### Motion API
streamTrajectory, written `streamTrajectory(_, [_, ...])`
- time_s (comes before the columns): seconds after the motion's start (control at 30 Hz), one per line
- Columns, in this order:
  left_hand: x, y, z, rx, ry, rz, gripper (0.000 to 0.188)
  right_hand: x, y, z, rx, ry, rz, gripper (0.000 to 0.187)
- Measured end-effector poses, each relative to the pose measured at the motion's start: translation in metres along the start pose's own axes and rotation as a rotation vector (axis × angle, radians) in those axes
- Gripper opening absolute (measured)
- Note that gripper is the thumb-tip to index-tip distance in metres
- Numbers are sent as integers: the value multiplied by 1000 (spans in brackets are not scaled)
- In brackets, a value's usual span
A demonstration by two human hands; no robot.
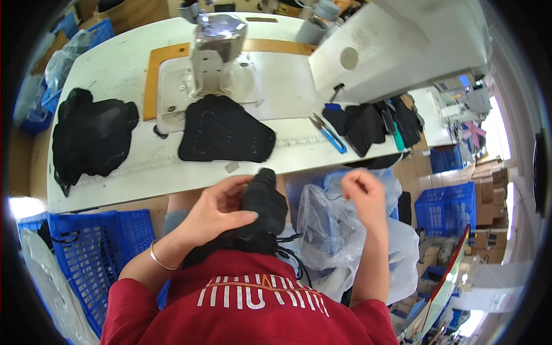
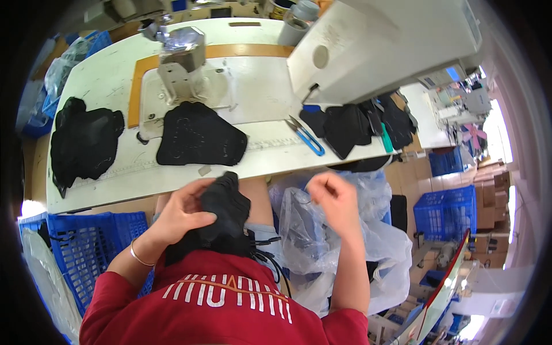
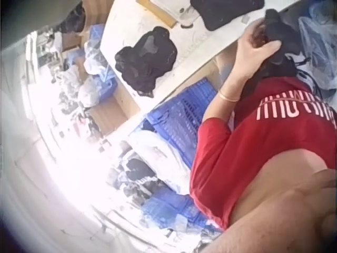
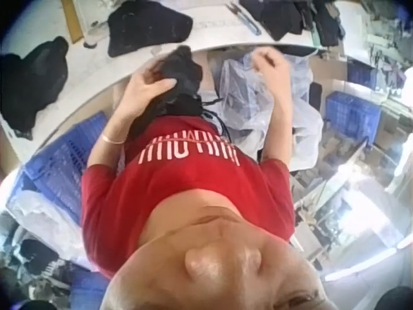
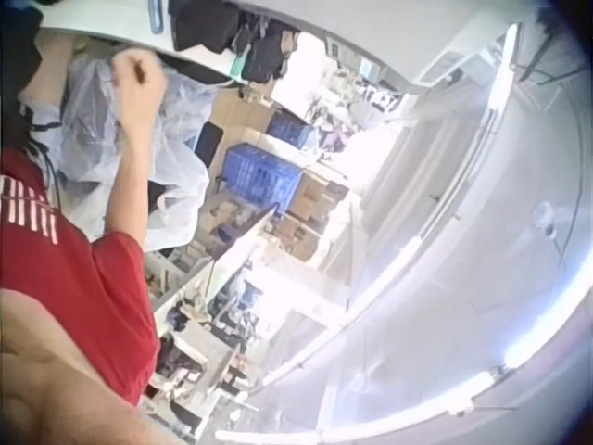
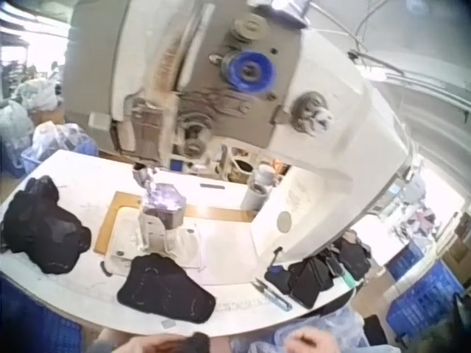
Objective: Stitching together small black fabric pieces using an industrial sewing machine.
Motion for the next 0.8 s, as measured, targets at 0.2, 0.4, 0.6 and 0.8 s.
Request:
streamTrajectory(0.2, [-58,49,29,254,319,-161,66,-26,-52,-79,-415,554,344,18])
streamTrajectory(0.4, [-82,82,52,335,519,-615,68,128,-51,-19,-386,-83,79,58])
streamTrajectory(0.6, [-88,96,51,291,401,-770,66,238,-67,-28,-111,-596,-287,80])
streamTrajectory(0.8, [-110,114,58,254,321,-868,63,265,-85,-39,-151,-698,-143,65])
Point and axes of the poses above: each hand's wrist, its own z-axis away from the middle knuckle, its own x-axis out of the palm, y = z × x, the point moved 8 cm from there along -z, towards the middle knuckle, and after that the axes turned 4 degrees about x, right-handed, at the moved point
